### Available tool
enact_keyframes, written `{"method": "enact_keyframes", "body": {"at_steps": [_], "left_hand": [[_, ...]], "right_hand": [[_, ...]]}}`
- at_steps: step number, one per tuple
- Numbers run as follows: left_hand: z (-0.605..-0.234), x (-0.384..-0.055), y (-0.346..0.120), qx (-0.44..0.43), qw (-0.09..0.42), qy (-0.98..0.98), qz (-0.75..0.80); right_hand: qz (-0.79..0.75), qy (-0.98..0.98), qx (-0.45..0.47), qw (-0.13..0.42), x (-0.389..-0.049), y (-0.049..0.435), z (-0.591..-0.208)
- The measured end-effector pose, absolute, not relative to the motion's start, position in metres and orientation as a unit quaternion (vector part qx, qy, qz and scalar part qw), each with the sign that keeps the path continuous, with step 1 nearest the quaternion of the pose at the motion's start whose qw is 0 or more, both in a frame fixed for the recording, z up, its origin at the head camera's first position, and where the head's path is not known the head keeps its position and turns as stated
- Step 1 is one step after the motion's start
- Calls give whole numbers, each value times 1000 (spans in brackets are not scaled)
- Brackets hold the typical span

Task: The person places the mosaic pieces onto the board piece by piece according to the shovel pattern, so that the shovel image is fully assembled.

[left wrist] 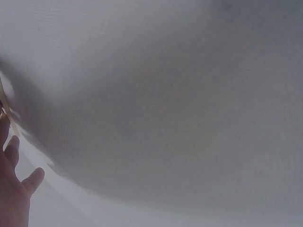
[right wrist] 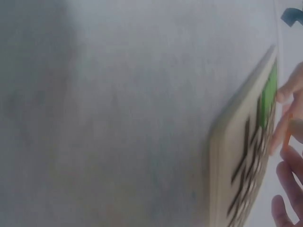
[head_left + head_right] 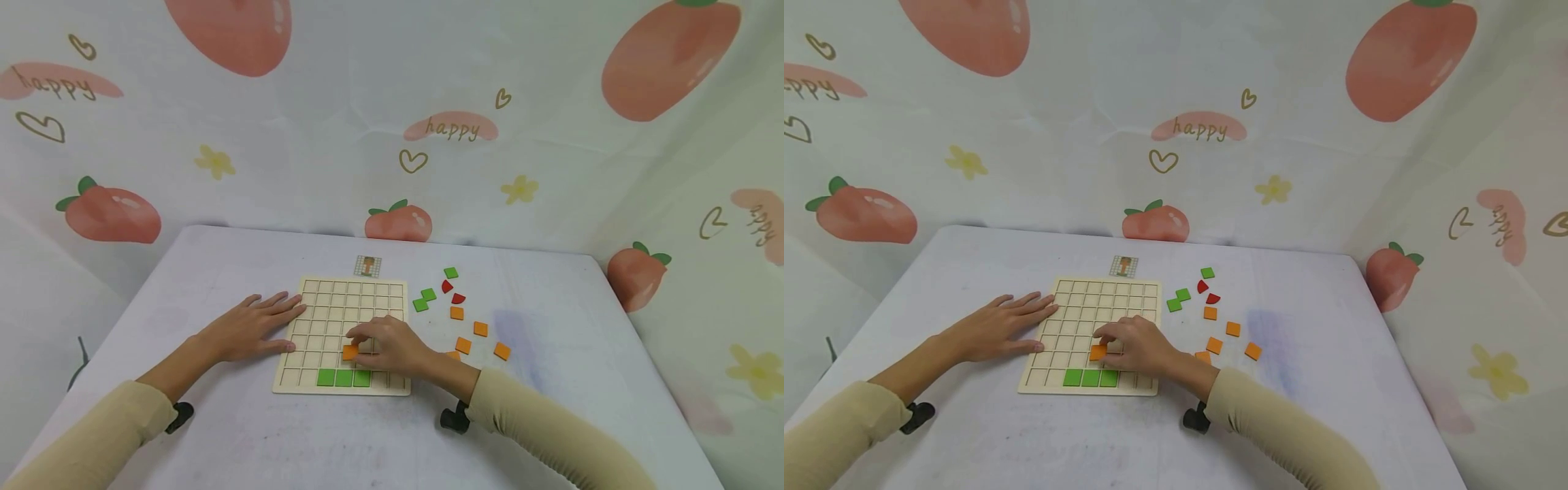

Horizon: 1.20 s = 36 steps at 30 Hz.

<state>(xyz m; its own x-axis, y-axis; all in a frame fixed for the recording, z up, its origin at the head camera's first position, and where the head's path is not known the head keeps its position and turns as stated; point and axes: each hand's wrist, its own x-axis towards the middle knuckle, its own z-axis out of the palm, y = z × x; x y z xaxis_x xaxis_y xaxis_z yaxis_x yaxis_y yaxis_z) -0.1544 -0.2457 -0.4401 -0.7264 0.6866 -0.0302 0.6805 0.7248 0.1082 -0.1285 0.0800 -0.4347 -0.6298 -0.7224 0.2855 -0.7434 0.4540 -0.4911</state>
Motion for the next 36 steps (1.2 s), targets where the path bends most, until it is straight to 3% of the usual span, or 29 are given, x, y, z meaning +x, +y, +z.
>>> {"method": "enact_keyframes", "body": {"at_steps": [26,36], "left_hand": [[-440,-155,-246,365,34,929,50],[-439,-154,-245,368,31,928,46]], "right_hand": [[275,-874,399,-33,-123,69,-446],[266,-875,404,-21,-122,70,-445]]}}
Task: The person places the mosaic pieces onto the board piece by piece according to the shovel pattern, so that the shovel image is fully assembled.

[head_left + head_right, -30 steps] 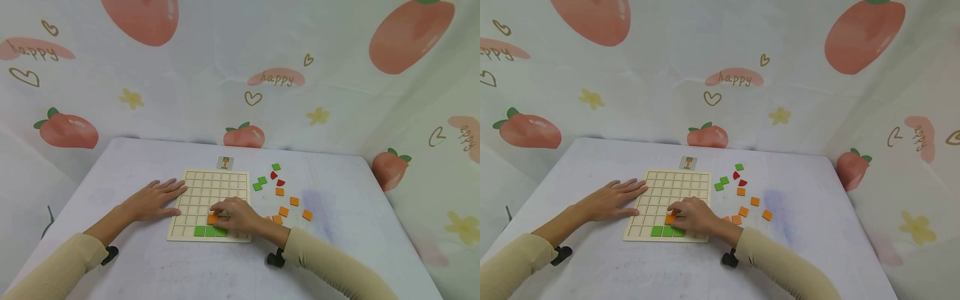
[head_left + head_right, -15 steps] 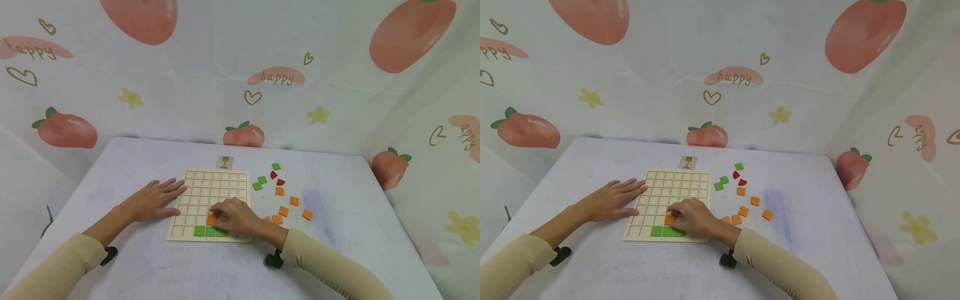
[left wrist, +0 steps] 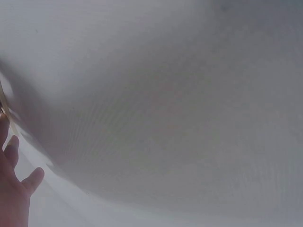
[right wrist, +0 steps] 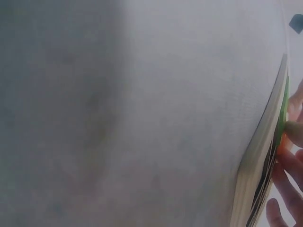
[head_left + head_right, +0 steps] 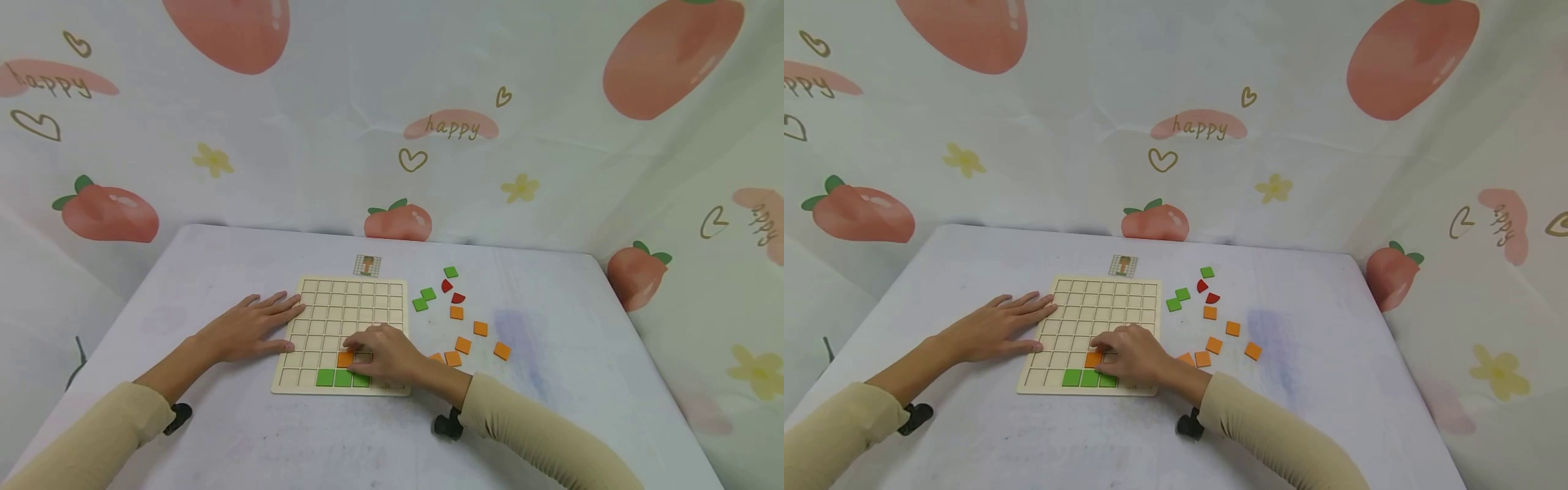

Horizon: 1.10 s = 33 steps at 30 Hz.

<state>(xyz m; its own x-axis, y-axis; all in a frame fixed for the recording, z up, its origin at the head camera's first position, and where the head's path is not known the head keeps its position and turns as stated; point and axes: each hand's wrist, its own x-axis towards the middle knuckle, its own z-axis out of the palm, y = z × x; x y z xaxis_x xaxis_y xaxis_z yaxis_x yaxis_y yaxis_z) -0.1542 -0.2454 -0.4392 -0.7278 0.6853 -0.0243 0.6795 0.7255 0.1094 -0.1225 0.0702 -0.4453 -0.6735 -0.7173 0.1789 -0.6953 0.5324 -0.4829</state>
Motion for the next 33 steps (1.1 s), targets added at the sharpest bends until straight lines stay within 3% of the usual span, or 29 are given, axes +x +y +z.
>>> {"method": "enact_keyframes", "body": {"at_steps": [16,33], "left_hand": [[-438,-154,-245,363,37,930,49],[-437,-153,-244,359,39,931,46]], "right_hand": [[-277,872,-403,30,-123,77,-436],[-332,878,-345,3,-119,186,-417]]}}
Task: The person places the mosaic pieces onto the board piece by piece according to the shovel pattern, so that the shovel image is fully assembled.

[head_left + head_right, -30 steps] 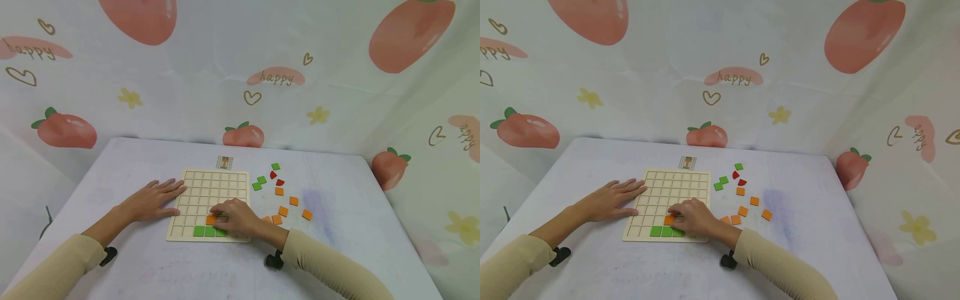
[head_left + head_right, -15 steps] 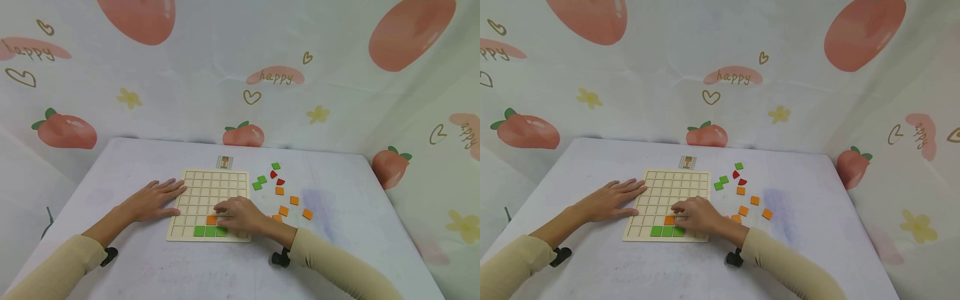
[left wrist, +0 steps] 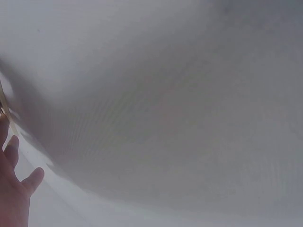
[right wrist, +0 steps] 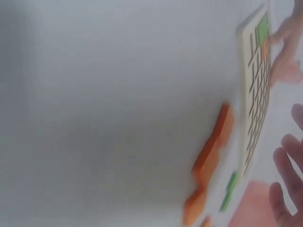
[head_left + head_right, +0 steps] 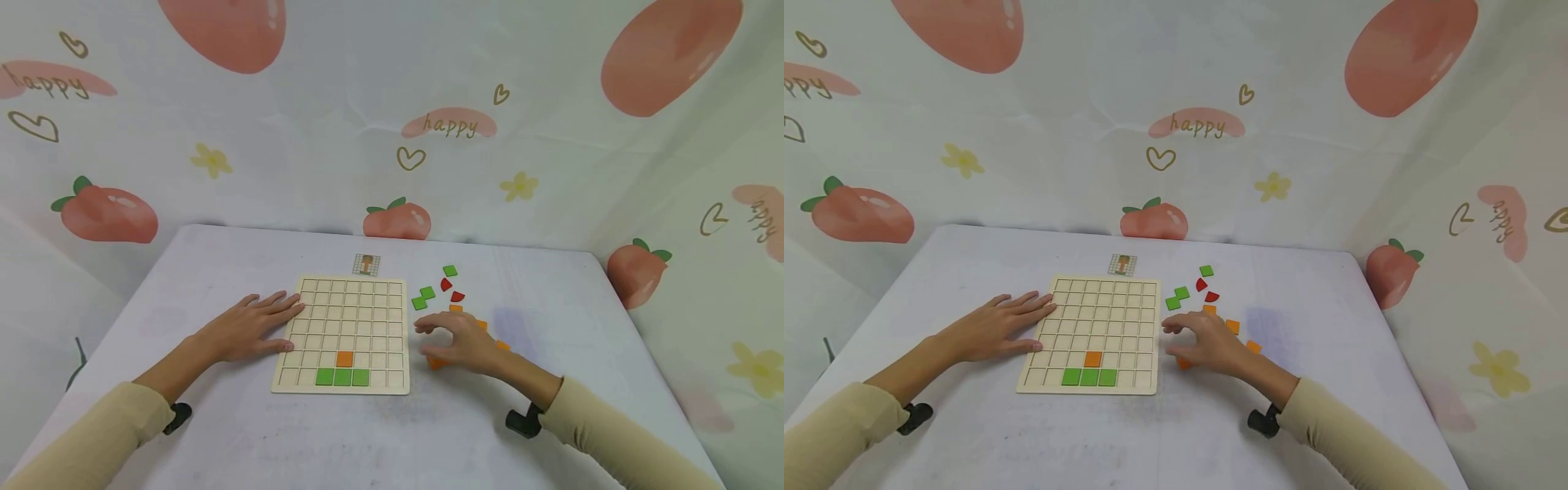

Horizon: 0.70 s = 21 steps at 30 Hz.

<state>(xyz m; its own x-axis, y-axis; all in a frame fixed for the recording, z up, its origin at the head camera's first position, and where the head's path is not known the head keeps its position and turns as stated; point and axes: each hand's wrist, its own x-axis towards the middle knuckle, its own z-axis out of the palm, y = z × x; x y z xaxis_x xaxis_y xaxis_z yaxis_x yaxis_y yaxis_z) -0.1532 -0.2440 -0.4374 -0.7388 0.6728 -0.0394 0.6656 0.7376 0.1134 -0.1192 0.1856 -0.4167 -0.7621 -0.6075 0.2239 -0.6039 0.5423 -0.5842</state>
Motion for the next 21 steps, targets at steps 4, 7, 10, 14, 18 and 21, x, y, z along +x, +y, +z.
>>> {"method": "enact_keyframes", "body": {"at_steps": [4,7,10,14,18,21], "left_hand": [[-437,-153,-244,358,42,931,50],[-437,-153,-244,359,44,931,52],[-438,-153,-243,361,43,930,50],[-438,-153,-244,359,44,931,44],[-437,-153,-244,358,43,932,46],[-437,-154,-243,360,41,931,49]], "right_hand": [[-327,889,-319,-16,-114,213,-415],[-318,898,-302,-31,-107,235,-416],[-309,905,-289,-46,-99,256,-420],[-290,916,-267,-70,-93,279,-427],[-275,929,-238,-73,-90,298,-436],[-272,935,-216,-64,-87,309,-442]]}}
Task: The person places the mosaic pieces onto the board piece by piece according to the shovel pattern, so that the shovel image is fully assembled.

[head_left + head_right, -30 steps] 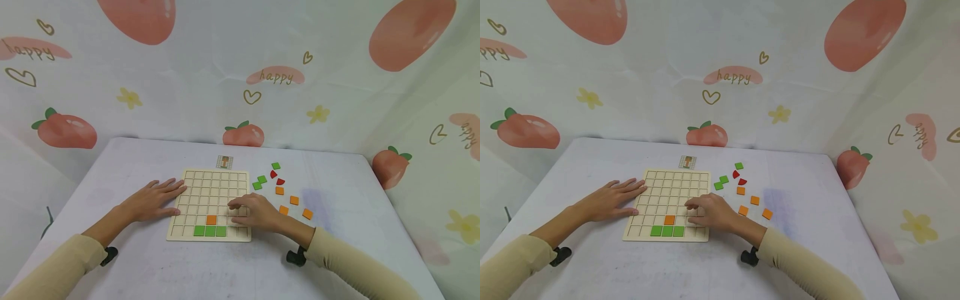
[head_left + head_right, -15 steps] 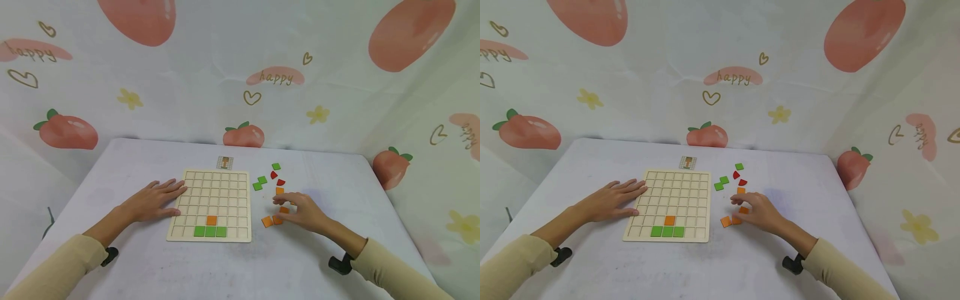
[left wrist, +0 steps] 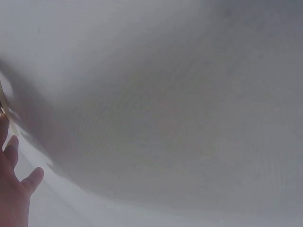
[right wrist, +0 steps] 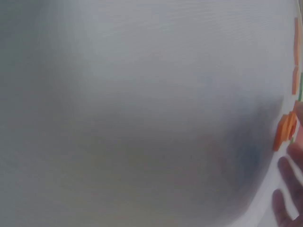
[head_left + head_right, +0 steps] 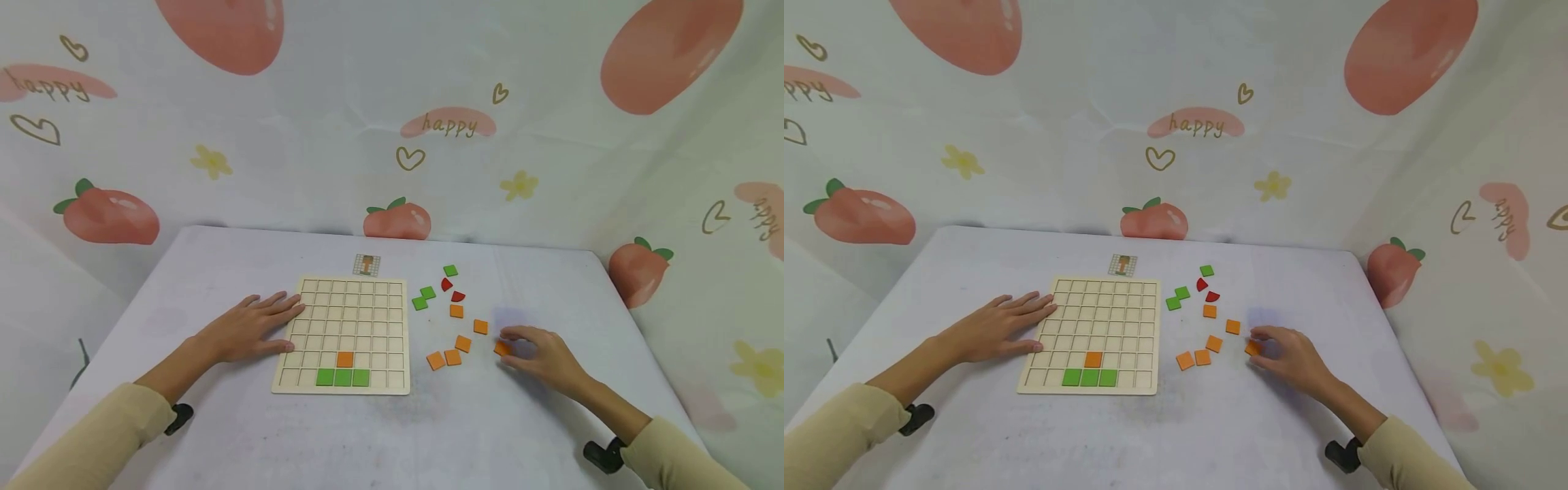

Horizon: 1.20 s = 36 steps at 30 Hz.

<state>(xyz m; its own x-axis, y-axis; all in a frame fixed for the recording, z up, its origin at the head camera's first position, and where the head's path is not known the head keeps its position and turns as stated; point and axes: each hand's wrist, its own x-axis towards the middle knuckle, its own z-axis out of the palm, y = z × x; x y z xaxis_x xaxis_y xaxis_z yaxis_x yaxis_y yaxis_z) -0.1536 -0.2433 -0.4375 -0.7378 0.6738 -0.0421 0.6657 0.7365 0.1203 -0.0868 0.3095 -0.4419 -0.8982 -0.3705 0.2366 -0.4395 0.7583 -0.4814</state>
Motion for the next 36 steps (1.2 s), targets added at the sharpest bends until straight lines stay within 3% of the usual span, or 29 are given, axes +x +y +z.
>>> {"method": "enact_keyframes", "body": {"at_steps": [9,21,36], "left_hand": [[-441,-156,-243,357,47,932,46],[-441,-155,-244,354,46,933,50],[-438,-154,-243,357,46,931,55]], "right_hand": [[261,-949,164,61,-81,319,-451],[254,-945,175,107,-83,315,-459],[286,-931,212,86,-95,304,-450]]}}
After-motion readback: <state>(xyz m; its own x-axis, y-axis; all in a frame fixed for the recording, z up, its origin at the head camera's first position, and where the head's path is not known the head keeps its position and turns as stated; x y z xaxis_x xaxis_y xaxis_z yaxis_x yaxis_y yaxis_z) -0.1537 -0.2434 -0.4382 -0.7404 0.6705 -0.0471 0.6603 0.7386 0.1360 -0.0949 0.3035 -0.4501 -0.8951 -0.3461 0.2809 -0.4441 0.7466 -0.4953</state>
